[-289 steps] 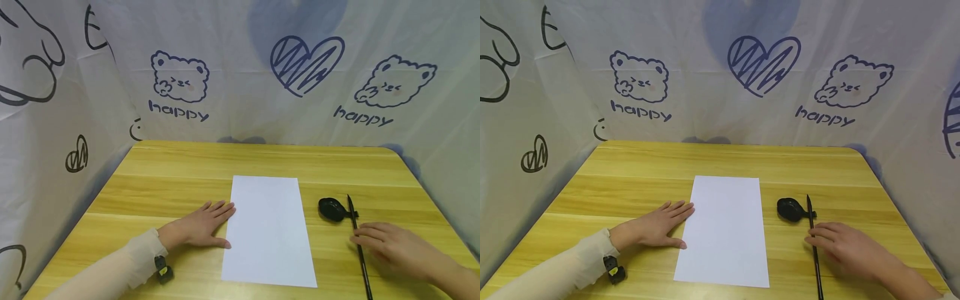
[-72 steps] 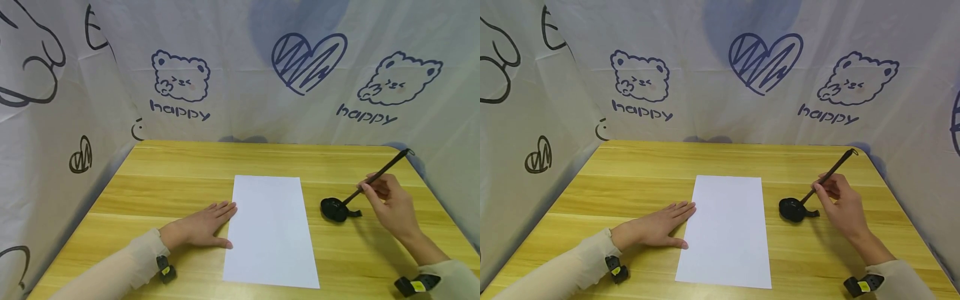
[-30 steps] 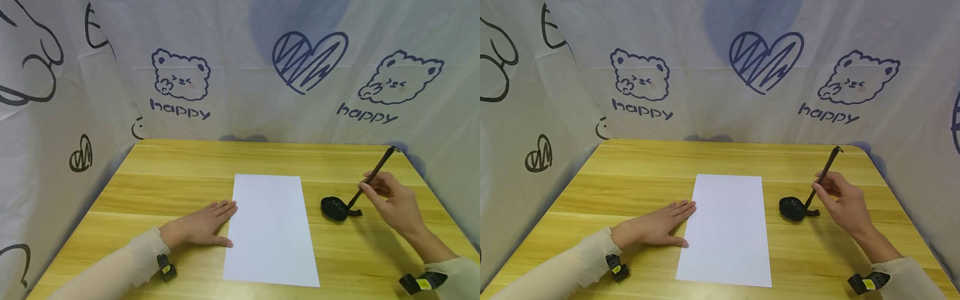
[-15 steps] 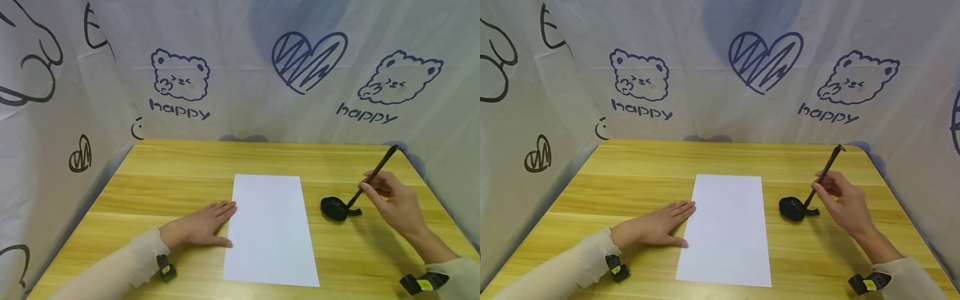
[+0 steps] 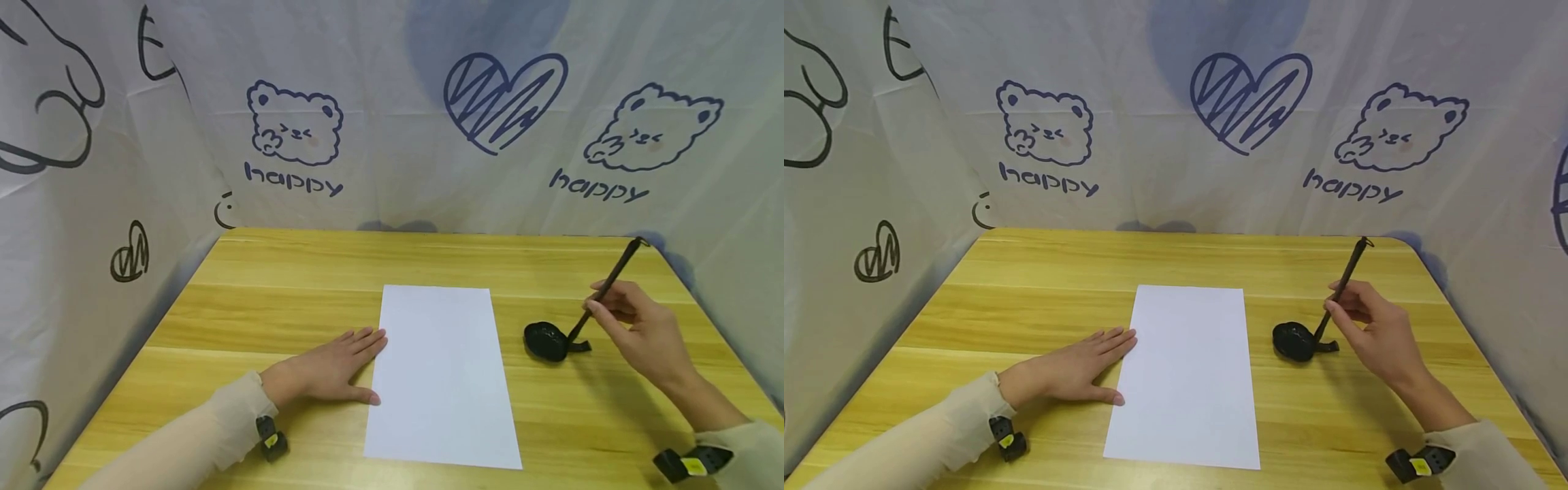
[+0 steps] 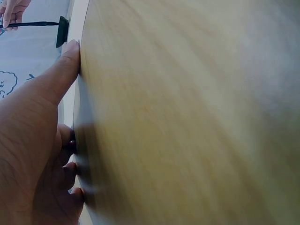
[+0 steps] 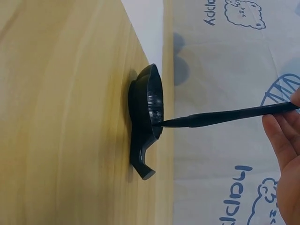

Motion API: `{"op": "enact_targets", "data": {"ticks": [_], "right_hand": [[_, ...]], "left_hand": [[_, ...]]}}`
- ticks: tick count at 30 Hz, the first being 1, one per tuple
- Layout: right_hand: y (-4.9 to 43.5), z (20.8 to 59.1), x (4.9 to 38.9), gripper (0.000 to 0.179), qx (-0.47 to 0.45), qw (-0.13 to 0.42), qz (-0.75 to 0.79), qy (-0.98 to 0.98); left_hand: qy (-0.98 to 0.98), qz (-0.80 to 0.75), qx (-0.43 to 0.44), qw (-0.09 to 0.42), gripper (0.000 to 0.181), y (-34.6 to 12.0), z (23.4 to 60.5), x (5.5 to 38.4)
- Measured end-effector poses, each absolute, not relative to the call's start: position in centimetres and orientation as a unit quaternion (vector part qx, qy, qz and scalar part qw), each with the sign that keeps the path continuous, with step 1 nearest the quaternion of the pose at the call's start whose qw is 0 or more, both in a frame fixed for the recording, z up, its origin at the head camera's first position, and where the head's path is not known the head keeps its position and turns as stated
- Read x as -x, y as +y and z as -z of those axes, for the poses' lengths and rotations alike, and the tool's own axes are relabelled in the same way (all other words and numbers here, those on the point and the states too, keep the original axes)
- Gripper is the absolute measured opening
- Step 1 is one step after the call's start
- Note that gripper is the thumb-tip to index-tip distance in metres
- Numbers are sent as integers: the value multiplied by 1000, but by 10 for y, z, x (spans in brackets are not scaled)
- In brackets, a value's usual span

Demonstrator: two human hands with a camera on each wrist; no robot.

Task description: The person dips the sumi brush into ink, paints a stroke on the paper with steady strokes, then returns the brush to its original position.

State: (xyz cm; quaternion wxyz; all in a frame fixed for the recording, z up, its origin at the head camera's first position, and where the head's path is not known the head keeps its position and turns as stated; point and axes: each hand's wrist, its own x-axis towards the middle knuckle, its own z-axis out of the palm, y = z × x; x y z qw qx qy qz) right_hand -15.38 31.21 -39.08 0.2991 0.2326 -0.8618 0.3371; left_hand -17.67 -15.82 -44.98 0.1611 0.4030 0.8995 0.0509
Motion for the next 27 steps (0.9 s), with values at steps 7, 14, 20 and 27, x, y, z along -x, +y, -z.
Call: {"op": "enact_targets", "data": {"ticks": [7,14,20,27], "right_hand": [[310,392,152,37,-235,287,-324,-870],[311,387,153,42,-241,300,-327,-863],[309,390,151,39,-231,284,-335,-868],[310,389,152,41,-243,282,-328,-868]], "left_hand": [[899,-52,-403,162,102,-157,448,177],[900,-50,-403,161,102,-157,450,177],[899,-51,-404,159,103,-158,451,177],[900,-49,-401,162,103,-157,450,177]]}}
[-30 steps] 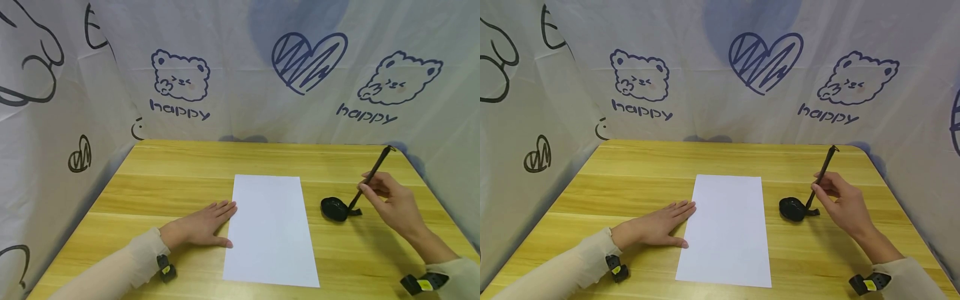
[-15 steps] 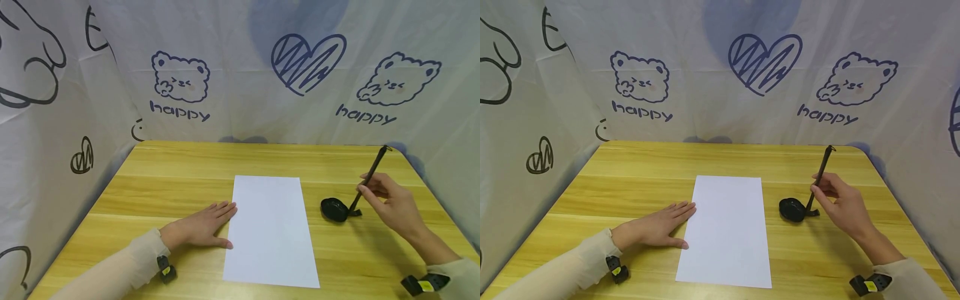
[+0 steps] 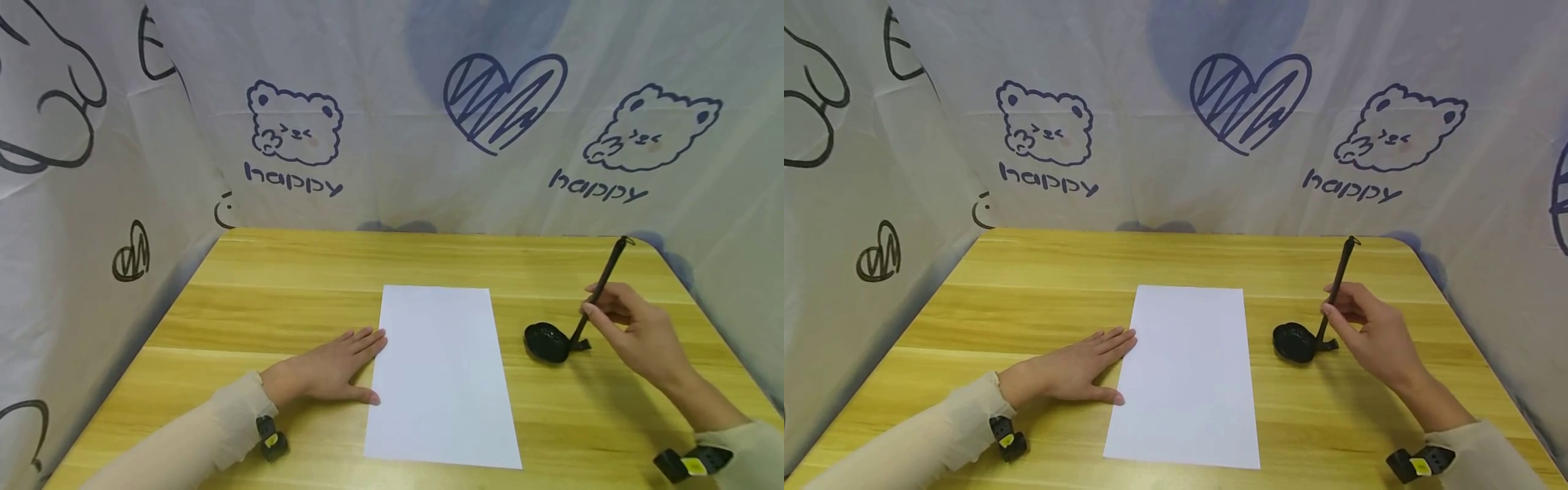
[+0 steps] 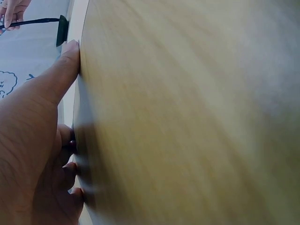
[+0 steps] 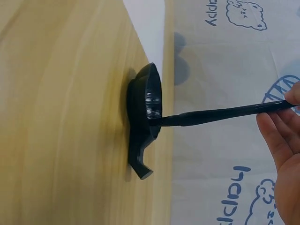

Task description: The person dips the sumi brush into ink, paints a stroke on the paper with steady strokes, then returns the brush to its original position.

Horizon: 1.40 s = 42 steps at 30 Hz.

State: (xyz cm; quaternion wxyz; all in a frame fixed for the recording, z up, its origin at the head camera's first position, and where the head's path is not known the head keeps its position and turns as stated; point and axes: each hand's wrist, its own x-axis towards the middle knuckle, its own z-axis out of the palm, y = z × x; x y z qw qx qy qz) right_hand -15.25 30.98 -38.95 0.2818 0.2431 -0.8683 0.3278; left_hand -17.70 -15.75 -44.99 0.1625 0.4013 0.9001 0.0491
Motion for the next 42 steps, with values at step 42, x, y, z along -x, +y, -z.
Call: {"op": "enact_targets", "data": {"ticks": [42], "right_hand": [[261,351,164,34,-271,299,-401,-822]], "left_hand": [[903,-43,-397,158,106,-158,451,179]]}}
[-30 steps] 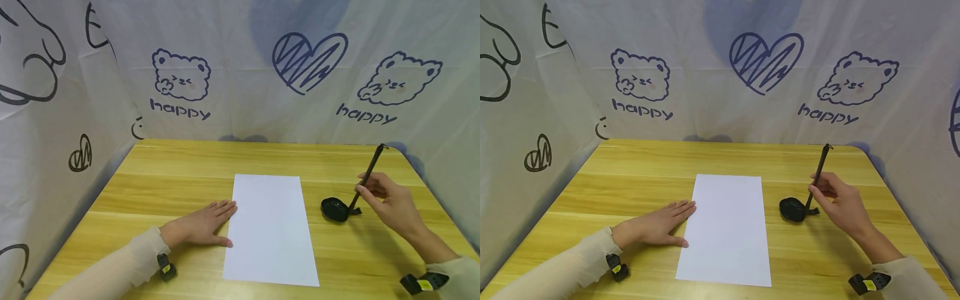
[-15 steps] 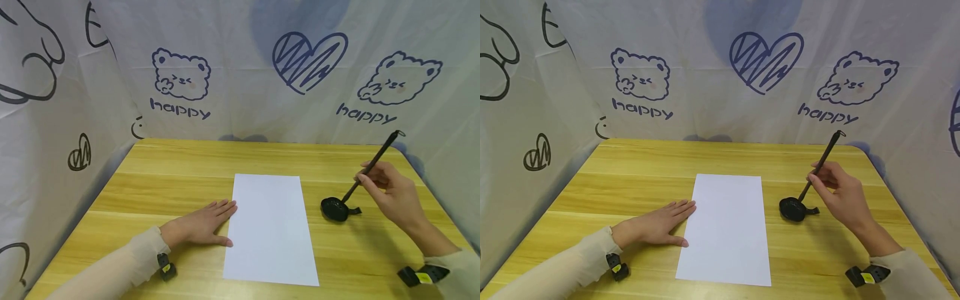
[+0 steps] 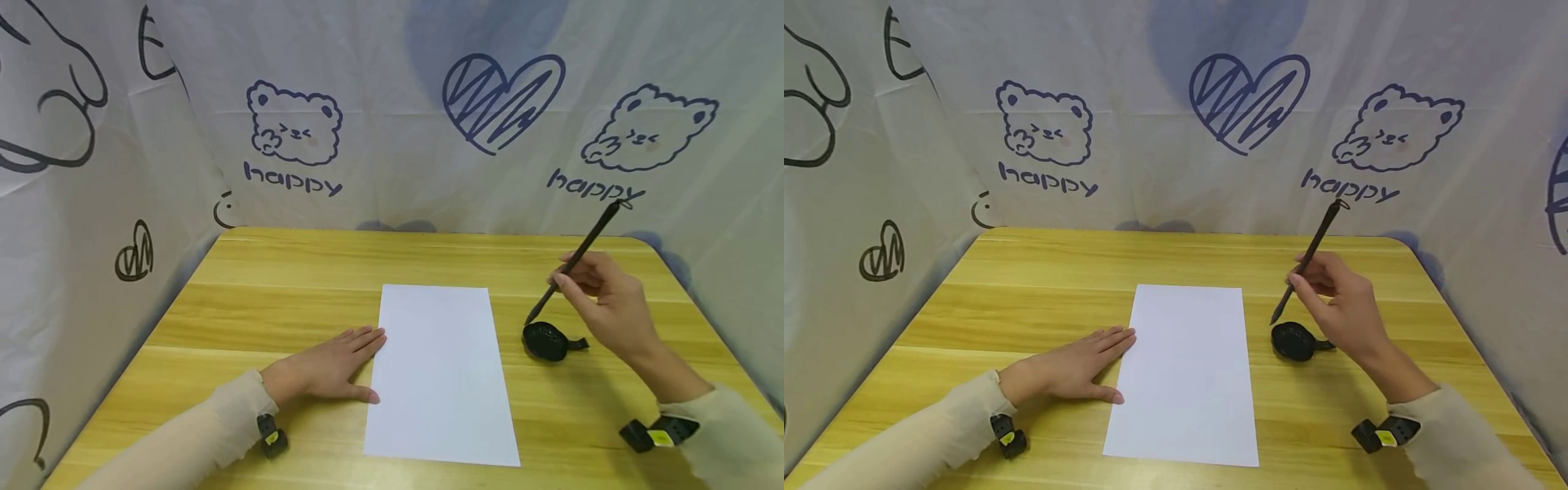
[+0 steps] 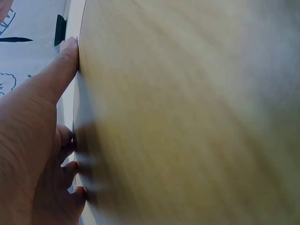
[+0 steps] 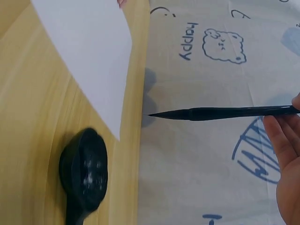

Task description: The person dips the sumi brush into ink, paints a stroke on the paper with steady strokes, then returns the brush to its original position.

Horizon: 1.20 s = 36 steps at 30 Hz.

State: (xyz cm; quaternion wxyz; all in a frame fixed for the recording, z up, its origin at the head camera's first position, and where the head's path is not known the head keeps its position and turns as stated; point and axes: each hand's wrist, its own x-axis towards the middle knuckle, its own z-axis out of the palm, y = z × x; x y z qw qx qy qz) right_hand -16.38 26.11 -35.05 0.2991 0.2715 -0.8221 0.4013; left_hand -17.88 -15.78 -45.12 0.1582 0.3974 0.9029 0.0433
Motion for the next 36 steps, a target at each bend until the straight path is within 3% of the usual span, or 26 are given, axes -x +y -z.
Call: {"op": "enact_targets", "data": {"ticks": [14,36], "right_hand": [[221,359,178,40,-300,282,-443,-797],[156,374,193,33,-349,257,-462,-773]], "left_hand": [[908,-32,-389,154,110,-158,450,180],[908,-31,-387,157,111,-157,450,181]]}}
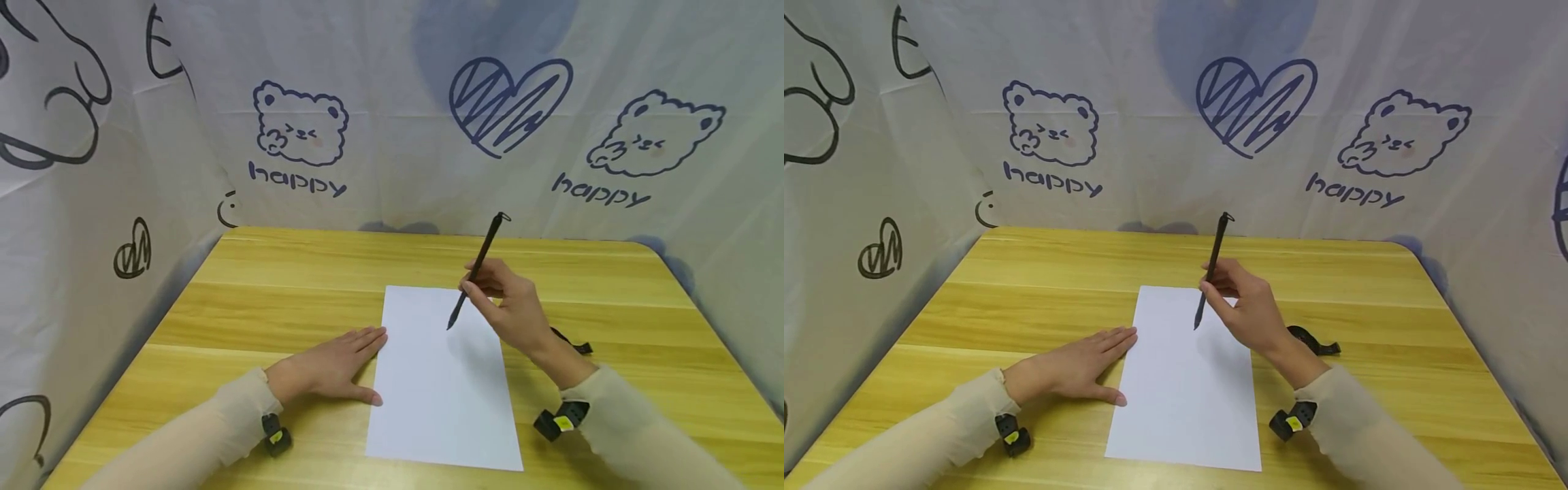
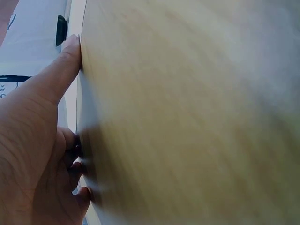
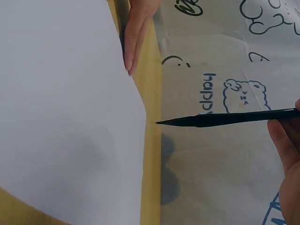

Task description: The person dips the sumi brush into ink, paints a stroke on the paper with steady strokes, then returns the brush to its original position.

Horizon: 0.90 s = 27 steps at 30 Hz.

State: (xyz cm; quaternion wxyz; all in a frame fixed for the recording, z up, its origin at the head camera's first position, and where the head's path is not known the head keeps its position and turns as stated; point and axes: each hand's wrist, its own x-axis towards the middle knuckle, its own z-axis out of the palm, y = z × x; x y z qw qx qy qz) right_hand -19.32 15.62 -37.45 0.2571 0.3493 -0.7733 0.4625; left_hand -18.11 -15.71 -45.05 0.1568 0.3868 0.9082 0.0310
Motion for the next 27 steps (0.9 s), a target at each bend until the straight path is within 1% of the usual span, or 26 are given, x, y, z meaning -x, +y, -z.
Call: {"op": "enact_targets", "data": {"ticks": [5,14,23,27], "right_hand": [[143,380,196,32,-349,255,-477,-766],[122,391,200,26,-346,230,-486,-769],[103,397,199,28,-341,219,-494,-770],[95,394,195,28,-343,224,-489,-770]], "left_hand": [[908,-27,-386,159,111,-157,452,180],[910,-28,-384,155,111,-157,452,181],[911,-27,-380,158,111,-157,452,180],[911,-27,-378,160,111,-157,451,181]]}}
